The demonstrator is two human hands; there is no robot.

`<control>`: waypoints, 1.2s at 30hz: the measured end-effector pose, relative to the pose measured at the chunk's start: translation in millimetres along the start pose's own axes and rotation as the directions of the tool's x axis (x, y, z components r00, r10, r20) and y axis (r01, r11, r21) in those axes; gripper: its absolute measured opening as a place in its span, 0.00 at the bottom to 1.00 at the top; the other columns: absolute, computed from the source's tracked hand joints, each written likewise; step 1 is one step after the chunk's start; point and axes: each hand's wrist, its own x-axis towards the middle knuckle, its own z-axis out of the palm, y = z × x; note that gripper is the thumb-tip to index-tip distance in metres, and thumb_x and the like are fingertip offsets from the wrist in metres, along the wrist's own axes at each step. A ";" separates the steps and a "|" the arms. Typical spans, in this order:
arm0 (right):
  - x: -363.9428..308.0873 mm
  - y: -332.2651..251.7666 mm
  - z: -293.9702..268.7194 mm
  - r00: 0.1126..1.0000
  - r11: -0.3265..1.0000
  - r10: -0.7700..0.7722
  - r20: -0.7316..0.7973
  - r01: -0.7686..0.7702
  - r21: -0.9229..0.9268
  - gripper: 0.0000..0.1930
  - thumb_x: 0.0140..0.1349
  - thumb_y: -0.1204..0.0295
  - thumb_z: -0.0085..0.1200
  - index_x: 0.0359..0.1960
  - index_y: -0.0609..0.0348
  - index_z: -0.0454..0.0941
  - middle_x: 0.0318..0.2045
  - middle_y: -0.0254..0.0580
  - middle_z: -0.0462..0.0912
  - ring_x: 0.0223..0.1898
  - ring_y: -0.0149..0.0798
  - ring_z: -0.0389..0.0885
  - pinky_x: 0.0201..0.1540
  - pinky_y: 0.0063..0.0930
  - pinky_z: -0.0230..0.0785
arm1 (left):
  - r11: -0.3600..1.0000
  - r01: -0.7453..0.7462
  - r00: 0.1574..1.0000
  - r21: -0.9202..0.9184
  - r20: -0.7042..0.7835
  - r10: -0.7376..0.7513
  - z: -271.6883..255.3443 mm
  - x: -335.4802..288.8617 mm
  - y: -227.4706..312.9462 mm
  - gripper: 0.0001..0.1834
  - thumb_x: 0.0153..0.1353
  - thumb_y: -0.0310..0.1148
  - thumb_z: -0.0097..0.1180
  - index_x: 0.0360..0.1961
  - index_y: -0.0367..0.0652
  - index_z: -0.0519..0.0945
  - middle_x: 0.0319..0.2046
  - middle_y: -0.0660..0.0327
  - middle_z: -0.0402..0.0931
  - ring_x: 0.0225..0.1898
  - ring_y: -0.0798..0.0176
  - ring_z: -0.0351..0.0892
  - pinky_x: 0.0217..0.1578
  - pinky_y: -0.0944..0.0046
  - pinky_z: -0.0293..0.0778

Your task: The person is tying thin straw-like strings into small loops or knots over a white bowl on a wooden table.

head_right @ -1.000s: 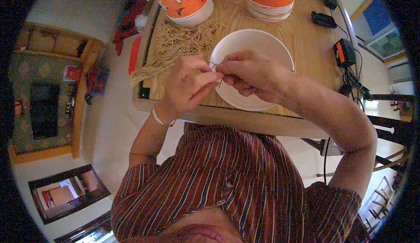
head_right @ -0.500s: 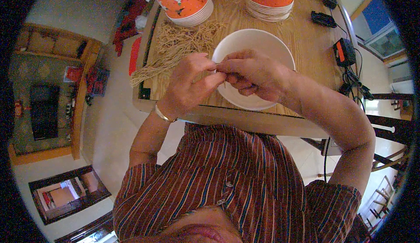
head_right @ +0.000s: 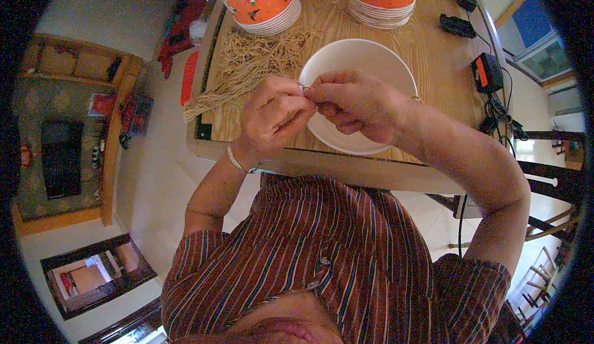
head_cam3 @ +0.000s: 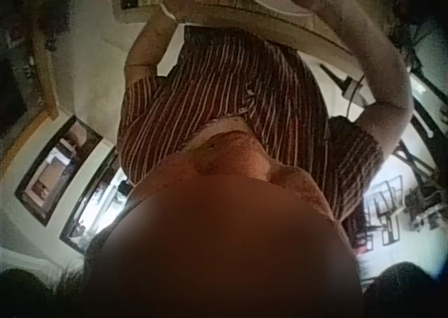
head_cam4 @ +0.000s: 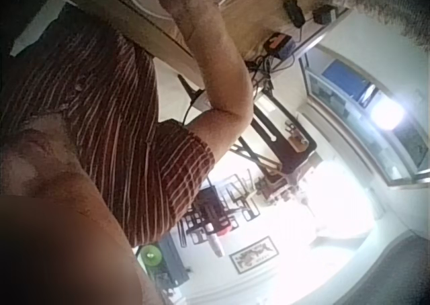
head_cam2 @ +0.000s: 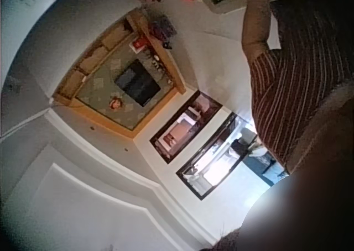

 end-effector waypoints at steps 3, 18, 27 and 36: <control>1.9 2.3 -2.3 0.999 0.999 -0.032 0.015 0.032 0.003 0.08 0.67 0.64 0.52 0.32 0.53 0.75 0.18 0.23 0.65 0.16 0.20 0.57 0.15 0.18 0.47 | 0.976 0.193 0.980 -0.103 -0.037 -0.198 2.9 -2.2 4.4 0.12 0.48 0.20 0.65 0.34 0.42 0.79 0.35 0.60 0.74 0.35 0.58 0.77 0.33 0.63 0.75; 1.5 4.8 7.0 0.992 0.992 -0.103 -0.073 0.097 -0.084 0.04 0.65 0.68 0.54 0.35 0.53 0.76 0.19 0.21 0.64 0.16 0.17 0.55 0.16 0.15 0.44 | 0.884 0.452 0.860 -0.119 -0.203 -0.467 6.4 -5.0 20.4 0.09 0.52 0.20 0.63 0.35 0.41 0.79 0.34 0.58 0.73 0.37 0.59 0.75 0.39 0.63 0.71; 3.6 6.2 4.7 0.992 0.995 -0.095 -0.081 0.092 -0.043 0.09 0.64 0.64 0.56 0.33 0.56 0.75 0.18 0.23 0.65 0.16 0.20 0.58 0.15 0.18 0.48 | 0.894 0.447 0.875 -0.017 -0.198 -0.441 9.0 -10.1 29.1 0.14 0.51 0.22 0.65 0.41 0.42 0.82 0.36 0.58 0.73 0.38 0.58 0.73 0.40 0.62 0.71; 3.0 6.9 -0.3 0.995 0.995 -0.094 -0.040 0.095 0.024 0.10 0.65 0.63 0.56 0.32 0.54 0.74 0.18 0.24 0.65 0.15 0.20 0.57 0.14 0.18 0.47 | 0.859 0.508 0.835 -0.062 -0.207 -0.509 2.0 -27.3 16.9 0.16 0.52 0.20 0.62 0.43 0.40 0.80 0.43 0.58 0.75 0.46 0.56 0.74 0.50 0.61 0.70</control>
